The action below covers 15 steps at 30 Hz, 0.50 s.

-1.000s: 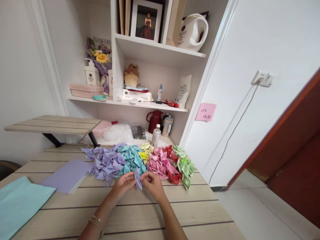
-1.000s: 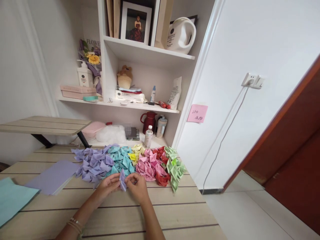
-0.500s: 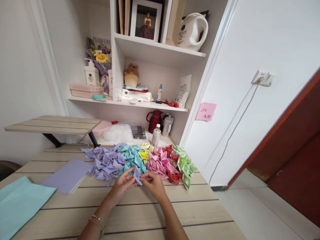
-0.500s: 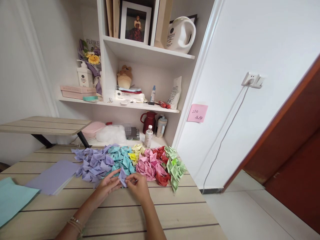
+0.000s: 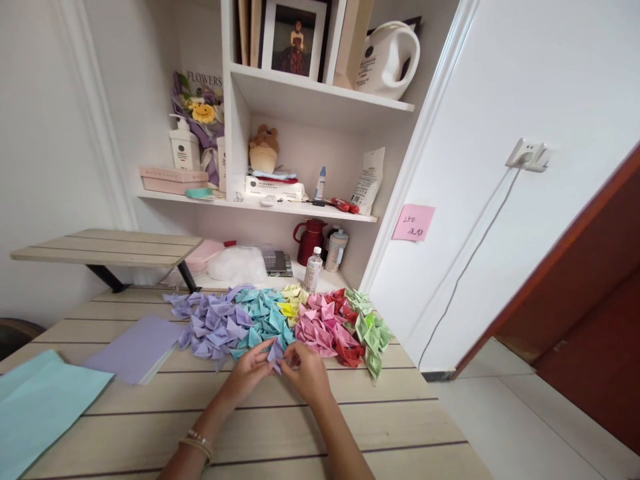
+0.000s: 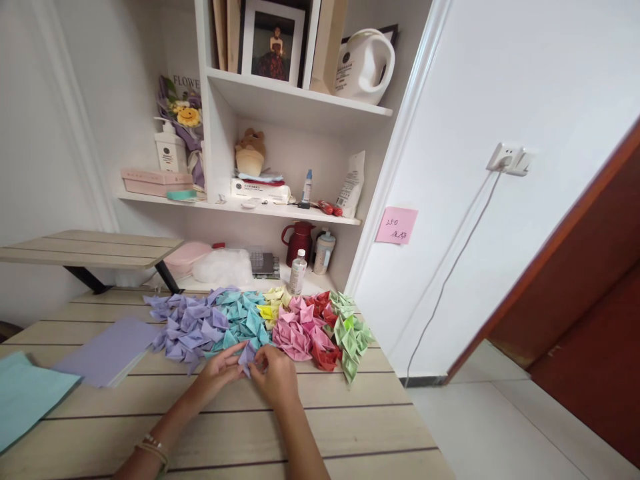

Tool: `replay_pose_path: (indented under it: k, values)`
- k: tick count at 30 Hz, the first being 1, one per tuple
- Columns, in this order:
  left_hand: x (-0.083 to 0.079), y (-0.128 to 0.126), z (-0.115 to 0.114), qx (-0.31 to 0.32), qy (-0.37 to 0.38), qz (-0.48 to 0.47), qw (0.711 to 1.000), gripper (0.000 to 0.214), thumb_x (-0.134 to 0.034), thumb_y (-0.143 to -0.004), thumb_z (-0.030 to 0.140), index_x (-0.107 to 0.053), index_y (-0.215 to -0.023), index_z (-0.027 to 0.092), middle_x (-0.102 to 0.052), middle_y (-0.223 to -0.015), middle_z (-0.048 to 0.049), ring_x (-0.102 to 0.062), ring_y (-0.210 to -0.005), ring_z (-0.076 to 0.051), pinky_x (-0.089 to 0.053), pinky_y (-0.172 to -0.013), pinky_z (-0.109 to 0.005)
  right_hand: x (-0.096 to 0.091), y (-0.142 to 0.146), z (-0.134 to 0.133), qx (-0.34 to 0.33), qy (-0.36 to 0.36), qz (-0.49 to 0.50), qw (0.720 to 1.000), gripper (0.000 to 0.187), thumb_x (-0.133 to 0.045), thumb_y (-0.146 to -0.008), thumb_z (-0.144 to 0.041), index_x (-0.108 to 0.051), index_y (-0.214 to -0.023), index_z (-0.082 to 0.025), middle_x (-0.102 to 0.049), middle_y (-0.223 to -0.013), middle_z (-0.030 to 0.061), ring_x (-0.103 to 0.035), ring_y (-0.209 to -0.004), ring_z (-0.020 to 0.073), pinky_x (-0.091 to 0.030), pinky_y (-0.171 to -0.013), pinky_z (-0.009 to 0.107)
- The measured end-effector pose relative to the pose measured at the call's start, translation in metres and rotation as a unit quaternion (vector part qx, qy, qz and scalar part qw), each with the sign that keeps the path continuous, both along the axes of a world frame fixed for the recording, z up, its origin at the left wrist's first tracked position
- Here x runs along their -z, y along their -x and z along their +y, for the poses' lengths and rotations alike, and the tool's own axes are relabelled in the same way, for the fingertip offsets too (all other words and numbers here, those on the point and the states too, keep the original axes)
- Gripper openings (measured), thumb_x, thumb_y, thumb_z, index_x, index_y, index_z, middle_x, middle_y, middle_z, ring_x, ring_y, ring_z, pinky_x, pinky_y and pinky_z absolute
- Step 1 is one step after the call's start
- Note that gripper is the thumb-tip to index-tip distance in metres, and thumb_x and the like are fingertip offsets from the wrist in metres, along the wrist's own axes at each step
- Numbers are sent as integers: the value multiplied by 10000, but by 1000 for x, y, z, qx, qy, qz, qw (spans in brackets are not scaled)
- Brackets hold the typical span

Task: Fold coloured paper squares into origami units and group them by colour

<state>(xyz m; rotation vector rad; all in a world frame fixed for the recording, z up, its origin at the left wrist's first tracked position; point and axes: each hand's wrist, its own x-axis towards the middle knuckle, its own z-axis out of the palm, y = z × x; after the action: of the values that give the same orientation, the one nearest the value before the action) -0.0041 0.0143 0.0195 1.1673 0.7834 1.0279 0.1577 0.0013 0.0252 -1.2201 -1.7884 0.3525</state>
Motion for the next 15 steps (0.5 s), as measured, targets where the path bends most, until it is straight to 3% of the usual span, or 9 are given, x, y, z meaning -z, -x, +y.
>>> replay_pose_path:
  k: [4,8,15]
  values:
    - [1,-4,-2,37,-21,14,999,659,-704,-620,306,-476,-1221,161,-683,-994,-115,-634,-888,-226,-466,-822,-362,4,-1,2,13,24,25,999,204,-614,-659,-207,-556,-855,-208,-610,-655,-24,-565,-541,131,-398,-504,204]
    - [2,-5,-4,64,-16,7,998,644,-702,-632,303,-478,-1220,168,-676,-1012,-117,-631,-903,-233,-454,-844,-379,10,-1,7,-8,64,84,994,214,-641,-637,-203,-554,-832,-211,-610,-606,-30,-572,-520,139,-411,-491,213]
    - [11,3,5,23,-20,32,999,621,-734,-589,256,-513,-1163,173,-685,-890,-88,-656,-729,-198,-498,-710,-334,11,1,12,-68,137,255,955,271,-724,-584,-317,-564,-745,-169,-629,-565,4,-588,-503,156,-441,-477,235]
